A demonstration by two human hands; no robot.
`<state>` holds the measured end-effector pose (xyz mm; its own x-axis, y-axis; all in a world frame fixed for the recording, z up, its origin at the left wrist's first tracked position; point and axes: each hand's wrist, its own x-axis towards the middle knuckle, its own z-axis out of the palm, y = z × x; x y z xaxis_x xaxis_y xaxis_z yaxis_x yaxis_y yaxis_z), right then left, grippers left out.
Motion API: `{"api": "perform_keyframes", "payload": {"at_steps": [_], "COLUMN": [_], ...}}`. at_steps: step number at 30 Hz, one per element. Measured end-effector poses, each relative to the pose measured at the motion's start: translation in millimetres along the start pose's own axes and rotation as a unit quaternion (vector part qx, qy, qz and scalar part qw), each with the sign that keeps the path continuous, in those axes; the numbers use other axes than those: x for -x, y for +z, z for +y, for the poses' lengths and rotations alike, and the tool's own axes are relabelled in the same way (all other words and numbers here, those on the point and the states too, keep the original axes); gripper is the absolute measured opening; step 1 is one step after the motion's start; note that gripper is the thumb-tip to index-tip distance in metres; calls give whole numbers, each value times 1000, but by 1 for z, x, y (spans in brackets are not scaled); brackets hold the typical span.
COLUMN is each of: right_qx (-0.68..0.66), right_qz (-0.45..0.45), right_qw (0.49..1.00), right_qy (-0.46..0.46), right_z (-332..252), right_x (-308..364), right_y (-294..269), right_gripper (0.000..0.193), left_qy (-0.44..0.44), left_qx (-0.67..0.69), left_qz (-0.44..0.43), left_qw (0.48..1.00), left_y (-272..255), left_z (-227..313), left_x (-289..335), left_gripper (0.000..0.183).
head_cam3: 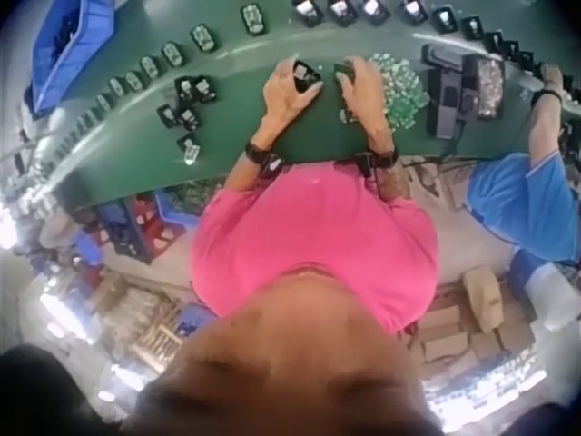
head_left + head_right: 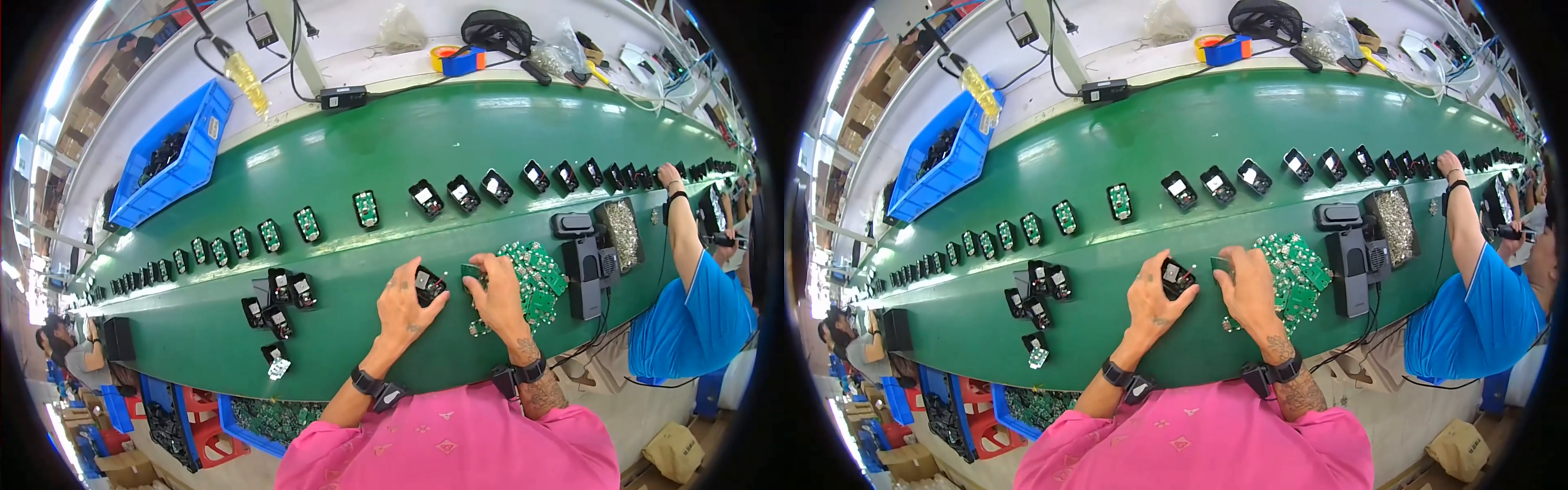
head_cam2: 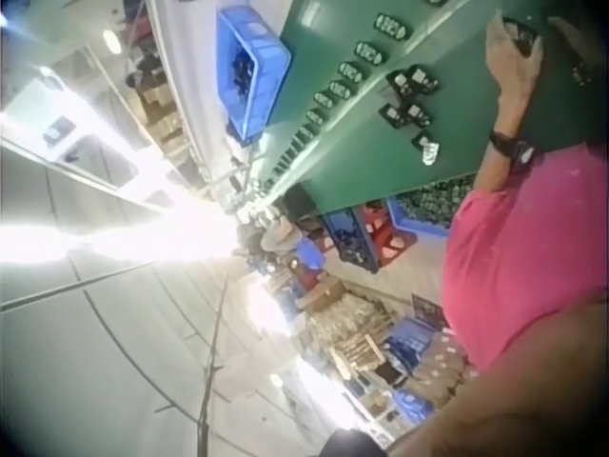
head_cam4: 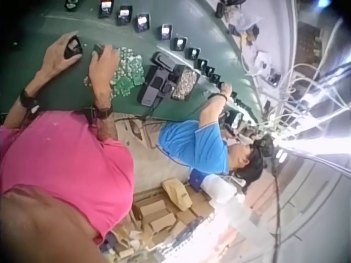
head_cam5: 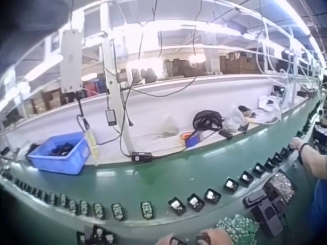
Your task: Assembling electronic units by inserting printed circuit boards (PCBs) into plastic housings on a production line.
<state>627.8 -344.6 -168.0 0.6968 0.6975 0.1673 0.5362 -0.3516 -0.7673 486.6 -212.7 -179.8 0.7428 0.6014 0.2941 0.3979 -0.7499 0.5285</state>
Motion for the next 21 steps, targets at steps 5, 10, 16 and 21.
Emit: {"api": "perform_keyframes", "payload": {"at_steps": [5,10,16,21], "right_qx": [-173,-236,-242,-232], "right_qz": [91,63,43,38], "right_qw": [979,960,959,964], "right_qy": [61,135,143,127], "right_z": [7,-7,-25,-26], "right_x": [-6,-3,6,9], "right_y": [1,-2,-5,-6], "right_gripper": [34,27,21,18], "left_qy": [-114,2,-2,-16], "left_qx": [369,193,19,8], "left_qz": [-68,-19,-20,-21], "left_qw": [920,981,1000,1000], "left_y": [-18,-30,-29,-27], "left_z": [-1,35,37,41], "left_x": [-11,-9,-10,-11], "left_gripper": [40,41,45,55]}}
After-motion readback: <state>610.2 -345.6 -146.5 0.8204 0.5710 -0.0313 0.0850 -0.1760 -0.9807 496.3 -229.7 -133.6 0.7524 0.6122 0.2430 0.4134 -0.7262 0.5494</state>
